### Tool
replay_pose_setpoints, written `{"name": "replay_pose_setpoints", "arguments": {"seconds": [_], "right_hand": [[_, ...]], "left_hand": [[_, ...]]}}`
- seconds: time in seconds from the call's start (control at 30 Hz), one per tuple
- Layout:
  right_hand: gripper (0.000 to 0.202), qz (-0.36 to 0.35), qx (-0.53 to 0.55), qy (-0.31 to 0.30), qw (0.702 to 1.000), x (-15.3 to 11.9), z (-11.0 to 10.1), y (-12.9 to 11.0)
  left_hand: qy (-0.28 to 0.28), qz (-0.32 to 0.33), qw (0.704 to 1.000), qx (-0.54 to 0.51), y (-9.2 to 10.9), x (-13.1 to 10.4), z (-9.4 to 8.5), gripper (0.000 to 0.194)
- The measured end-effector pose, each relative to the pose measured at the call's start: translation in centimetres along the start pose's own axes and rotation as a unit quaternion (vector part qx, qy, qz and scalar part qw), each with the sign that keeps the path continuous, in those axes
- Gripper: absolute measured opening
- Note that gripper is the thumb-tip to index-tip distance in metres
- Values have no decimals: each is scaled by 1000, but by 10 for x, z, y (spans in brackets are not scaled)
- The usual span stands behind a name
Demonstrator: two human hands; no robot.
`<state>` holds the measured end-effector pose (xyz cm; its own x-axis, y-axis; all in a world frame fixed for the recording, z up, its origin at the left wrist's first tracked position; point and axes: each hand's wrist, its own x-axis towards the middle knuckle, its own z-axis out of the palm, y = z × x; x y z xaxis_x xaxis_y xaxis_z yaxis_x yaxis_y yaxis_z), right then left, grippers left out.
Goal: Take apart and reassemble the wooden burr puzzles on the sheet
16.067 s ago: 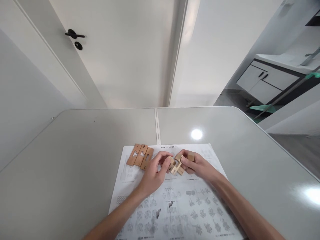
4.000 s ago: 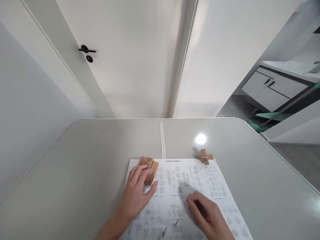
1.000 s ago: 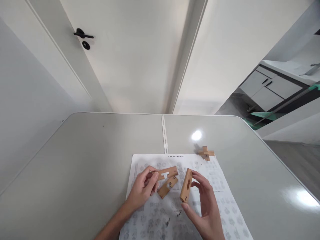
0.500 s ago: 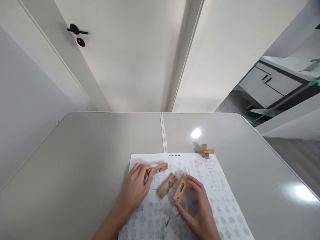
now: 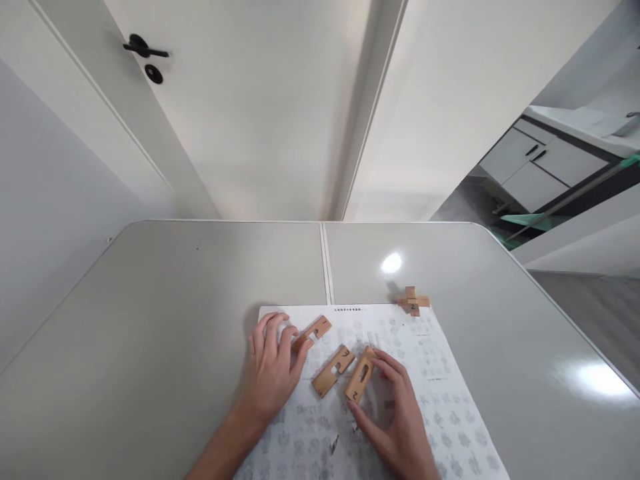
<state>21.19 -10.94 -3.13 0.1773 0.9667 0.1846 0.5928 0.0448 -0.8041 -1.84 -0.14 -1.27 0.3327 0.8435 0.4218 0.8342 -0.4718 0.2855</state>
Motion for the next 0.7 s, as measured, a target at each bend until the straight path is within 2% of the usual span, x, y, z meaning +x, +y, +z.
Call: {"name": "replay_pose_setpoints", "arguments": {"seconds": [0.17,0.37,0.7], "right_hand": [[54,-4,5,9,1000,0,-1,-3],[56,1,7,5,1000,-1,-1,0],[52,-11,9,28,1000,2,-3,-6]], "left_hand": [[-58,100,990,-78,9,-1,-10,12],[-110,133,982,-79,11,-3,-8,23],[-85,145,980,-109,16,-1,-8,16]]}}
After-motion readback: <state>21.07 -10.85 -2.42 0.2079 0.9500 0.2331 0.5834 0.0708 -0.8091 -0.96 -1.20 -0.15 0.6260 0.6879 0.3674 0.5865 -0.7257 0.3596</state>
